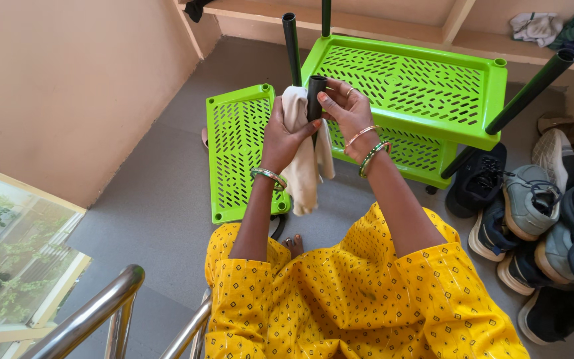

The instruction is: The person wipes a green plastic stool top with a cloth, then wipes and inserts black metal legs into the stool's corner sockets. The person handles the stool top and legs one at a time, cleaning each leg before insertion.

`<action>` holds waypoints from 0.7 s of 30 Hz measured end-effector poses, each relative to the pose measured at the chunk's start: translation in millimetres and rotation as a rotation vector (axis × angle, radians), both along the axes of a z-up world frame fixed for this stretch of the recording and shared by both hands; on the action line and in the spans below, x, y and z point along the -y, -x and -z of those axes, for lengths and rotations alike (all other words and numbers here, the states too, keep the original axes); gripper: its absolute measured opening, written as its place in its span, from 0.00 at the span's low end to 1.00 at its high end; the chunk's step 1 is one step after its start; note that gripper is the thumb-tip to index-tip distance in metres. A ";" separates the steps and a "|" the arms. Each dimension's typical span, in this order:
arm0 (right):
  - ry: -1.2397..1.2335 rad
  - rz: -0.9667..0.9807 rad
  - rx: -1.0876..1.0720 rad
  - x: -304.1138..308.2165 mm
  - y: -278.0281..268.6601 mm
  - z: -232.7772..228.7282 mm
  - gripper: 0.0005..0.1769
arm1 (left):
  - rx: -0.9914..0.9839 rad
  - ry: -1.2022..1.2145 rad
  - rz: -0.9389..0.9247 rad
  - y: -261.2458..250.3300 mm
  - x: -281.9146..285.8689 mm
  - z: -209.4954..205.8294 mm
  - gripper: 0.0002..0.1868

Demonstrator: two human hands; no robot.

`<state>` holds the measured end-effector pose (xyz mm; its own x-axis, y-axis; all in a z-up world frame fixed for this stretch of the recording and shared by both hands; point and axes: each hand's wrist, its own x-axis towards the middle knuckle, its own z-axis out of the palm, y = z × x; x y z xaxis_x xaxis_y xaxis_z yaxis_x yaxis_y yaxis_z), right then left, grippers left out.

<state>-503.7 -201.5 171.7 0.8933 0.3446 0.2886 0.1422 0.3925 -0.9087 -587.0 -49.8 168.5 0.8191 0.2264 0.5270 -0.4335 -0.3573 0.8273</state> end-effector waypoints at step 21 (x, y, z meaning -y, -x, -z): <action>0.006 0.071 -0.092 12.2 -13.8 8.2 0.17 | -0.074 0.013 0.027 0.8 17.3 4.0 0.34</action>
